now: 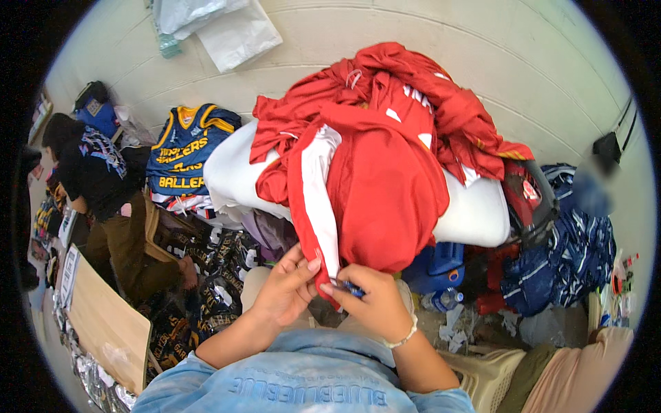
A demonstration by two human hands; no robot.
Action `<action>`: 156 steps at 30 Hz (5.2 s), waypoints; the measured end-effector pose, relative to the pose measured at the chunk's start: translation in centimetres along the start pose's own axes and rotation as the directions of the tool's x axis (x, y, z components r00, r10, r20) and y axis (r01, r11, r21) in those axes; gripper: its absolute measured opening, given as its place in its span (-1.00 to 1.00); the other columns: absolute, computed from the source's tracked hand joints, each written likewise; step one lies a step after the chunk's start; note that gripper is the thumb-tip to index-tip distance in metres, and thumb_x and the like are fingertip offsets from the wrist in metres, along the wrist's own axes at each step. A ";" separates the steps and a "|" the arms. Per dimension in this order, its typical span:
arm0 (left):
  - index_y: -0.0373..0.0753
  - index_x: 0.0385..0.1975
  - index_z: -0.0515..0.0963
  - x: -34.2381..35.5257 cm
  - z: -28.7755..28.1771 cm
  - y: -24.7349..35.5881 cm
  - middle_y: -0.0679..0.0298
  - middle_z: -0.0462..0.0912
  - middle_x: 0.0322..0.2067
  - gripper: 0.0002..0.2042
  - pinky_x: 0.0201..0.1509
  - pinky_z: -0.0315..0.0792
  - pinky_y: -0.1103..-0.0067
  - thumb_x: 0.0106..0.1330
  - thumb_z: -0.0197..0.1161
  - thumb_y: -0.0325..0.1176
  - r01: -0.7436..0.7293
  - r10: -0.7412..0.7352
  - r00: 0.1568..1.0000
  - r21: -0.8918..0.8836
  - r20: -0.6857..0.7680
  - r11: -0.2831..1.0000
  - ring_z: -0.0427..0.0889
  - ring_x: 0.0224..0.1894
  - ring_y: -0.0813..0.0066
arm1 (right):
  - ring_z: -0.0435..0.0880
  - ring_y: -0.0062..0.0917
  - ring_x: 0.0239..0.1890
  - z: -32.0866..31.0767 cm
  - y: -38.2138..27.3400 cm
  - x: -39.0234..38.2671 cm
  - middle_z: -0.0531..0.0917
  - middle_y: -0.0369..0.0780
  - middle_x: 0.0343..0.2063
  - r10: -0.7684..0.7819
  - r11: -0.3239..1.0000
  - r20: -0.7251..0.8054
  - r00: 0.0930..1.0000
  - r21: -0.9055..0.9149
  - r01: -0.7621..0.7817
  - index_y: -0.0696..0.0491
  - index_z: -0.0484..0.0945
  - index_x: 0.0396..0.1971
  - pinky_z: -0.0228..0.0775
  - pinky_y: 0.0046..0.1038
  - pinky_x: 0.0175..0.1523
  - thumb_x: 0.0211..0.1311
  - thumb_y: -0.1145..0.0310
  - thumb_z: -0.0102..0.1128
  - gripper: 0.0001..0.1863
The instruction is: The person uses scissors to cut the white stripe along the hem of a red jersey. They repeatedly reposition the fabric and continue cutting along the edge. The jersey remains on a pile of other garments throughout the clip.
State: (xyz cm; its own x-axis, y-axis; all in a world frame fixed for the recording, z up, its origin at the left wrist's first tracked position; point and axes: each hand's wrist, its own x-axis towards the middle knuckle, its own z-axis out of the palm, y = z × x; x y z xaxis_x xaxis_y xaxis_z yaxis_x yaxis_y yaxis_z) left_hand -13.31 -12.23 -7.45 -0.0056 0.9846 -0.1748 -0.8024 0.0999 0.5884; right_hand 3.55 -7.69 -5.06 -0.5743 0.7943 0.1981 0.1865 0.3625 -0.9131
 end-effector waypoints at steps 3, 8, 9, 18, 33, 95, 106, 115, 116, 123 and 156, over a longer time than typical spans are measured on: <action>-0.23 0.04 0.36 0.3 -0.5 -0.1 0.28 0.60 -0.10 -0.70 -0.05 0.56 0.53 0.36 0.18 -0.36 0.040 -0.040 0.999 -0.023 0.002 0.999 0.63 -0.10 0.52 | 0.57 -0.54 -0.53 -0.4 0.5 -0.1 0.56 -0.21 -0.57 -0.023 0.995 0.098 0.995 -0.096 0.032 0.15 0.55 -0.43 0.36 -0.52 -0.42 0.03 0.42 0.38 -0.82; -0.23 0.00 0.42 1.2 -0.8 -0.4 0.29 0.61 -0.14 -0.73 -0.06 0.56 0.51 0.39 0.14 -0.28 0.038 -0.039 0.998 -0.019 -0.044 0.999 0.64 -0.14 0.52 | 0.61 -0.28 -0.45 -0.8 1.3 -0.4 0.59 -0.15 -0.49 -0.072 0.980 0.194 0.978 -0.171 0.106 0.10 0.56 -0.36 0.42 -0.38 -0.34 0.01 0.40 0.34 -0.81; -0.24 0.00 0.42 1.4 -0.8 -0.5 0.29 0.61 -0.14 -0.73 -0.06 0.55 0.51 0.39 0.14 -0.28 0.050 -0.051 0.997 -0.014 -0.050 0.999 0.64 -0.15 0.52 | 0.61 -0.27 -0.44 -1.0 1.3 -0.5 0.59 -0.14 -0.49 -0.062 0.974 0.194 0.979 -0.204 0.102 0.09 0.56 -0.36 0.42 -0.37 -0.34 0.02 0.39 0.33 -0.81; -0.21 -0.07 0.48 1.6 0.4 -0.7 0.23 0.66 -0.20 -0.74 -0.08 0.57 0.38 0.44 0.04 -0.19 -0.025 0.028 0.999 0.068 -0.044 0.997 0.66 -0.19 0.37 | 0.62 -0.24 -0.37 -3.2 0.8 -2.1 0.60 -0.16 -0.45 -0.174 0.936 0.127 0.976 -0.286 0.204 0.05 0.54 -0.32 0.41 -0.30 -0.29 0.04 0.34 0.26 -0.80; -0.24 0.03 0.45 1.7 1.3 -2.6 0.23 0.64 -0.09 -0.71 0.00 0.54 0.43 0.45 0.02 -0.23 0.014 -0.013 0.995 -0.013 0.098 1.000 0.63 -0.07 0.41 | 0.57 -0.20 -0.20 -8.1 2.7 -11.7 0.55 -0.14 -0.29 -0.022 0.751 -0.166 0.986 -0.654 -0.093 0.07 0.56 -0.23 0.42 -0.29 -0.20 0.19 0.30 0.14 -0.79; -0.33 0.18 0.23 -0.1 5.2 1.1 0.14 0.60 -0.11 -0.49 0.07 0.49 0.50 0.21 0.17 -0.71 -0.345 0.279 0.915 0.207 0.291 0.916 0.62 -0.04 0.44 | 0.66 -0.57 -0.44 -2.3 -2.9 -1.9 0.66 -0.15 -0.48 -0.340 0.930 -0.337 0.878 -0.256 0.262 0.23 0.57 -0.37 0.47 -0.59 -0.30 -0.13 0.46 0.54 -0.66; -0.27 0.16 0.23 -0.1 4.9 1.2 0.17 0.61 -0.16 -0.50 -0.07 0.54 0.54 0.23 0.18 -0.67 -0.318 0.262 0.934 0.230 0.244 0.920 0.64 -0.13 0.46 | 0.53 -0.72 -0.50 -1.1 -2.6 -1.2 0.58 -0.30 -0.55 -0.128 0.971 -0.388 0.913 0.138 0.195 0.18 0.53 -0.41 0.36 -0.63 -0.38 0.05 0.47 0.42 -0.79; -0.27 0.22 0.22 0.4 4.6 1.5 0.18 0.59 -0.10 -0.51 -0.11 0.57 0.58 0.28 0.13 -0.64 -0.335 0.304 0.939 0.214 0.163 0.918 0.63 -0.12 0.49 | 0.38 -0.82 -0.51 -1.7 -0.8 -1.6 0.50 -0.40 -0.56 -0.015 0.978 -0.292 0.956 0.195 0.075 0.14 0.48 -0.32 0.25 -0.68 -0.41 0.11 0.43 0.38 -0.77; -0.28 0.22 0.22 0.2 4.7 1.5 0.18 0.59 -0.09 -0.51 -0.10 0.58 0.58 0.28 0.12 -0.64 -0.339 0.306 0.936 0.206 0.176 0.918 0.63 -0.12 0.48 | 0.38 -0.82 -0.52 -1.5 -0.9 -1.7 0.51 -0.40 -0.56 -0.035 0.959 -0.356 0.934 0.251 0.132 0.15 0.49 -0.34 0.25 -0.68 -0.41 0.10 0.42 0.39 -0.77; -0.25 0.31 0.13 0.1 5.2 1.7 0.18 0.58 -0.07 -0.42 -0.04 0.58 0.52 0.29 0.13 -0.65 -0.336 0.290 0.932 0.216 0.219 0.917 0.63 -0.09 0.48 | 0.62 -0.65 -0.48 -2.1 -2.0 -2.8 0.66 -0.24 -0.48 -0.283 0.957 -0.323 0.903 -0.161 0.243 0.19 0.55 -0.30 0.42 -0.61 -0.39 -0.02 0.39 0.48 -0.67; -0.30 0.22 0.24 0.0 5.1 0.5 0.17 0.61 -0.13 -0.47 -0.29 0.50 0.67 0.24 0.18 -0.65 -0.357 0.305 0.929 0.281 0.212 0.891 0.63 -0.20 0.53 | 0.57 -0.70 -0.49 -1.9 -2.3 -1.6 0.64 -0.26 -0.48 -0.256 0.965 -0.362 0.896 -0.145 0.217 0.19 0.60 -0.32 0.37 -0.65 -0.38 -0.02 0.44 0.47 -0.73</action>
State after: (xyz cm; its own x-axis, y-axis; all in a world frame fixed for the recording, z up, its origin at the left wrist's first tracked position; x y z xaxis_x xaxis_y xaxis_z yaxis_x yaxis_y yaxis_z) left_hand -10.67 -11.41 -3.16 -0.1237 0.9751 0.1842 -0.5454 -0.2218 0.8083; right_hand 5.60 -8.89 -2.55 -0.2736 0.7955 0.5407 0.1711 0.5934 -0.7865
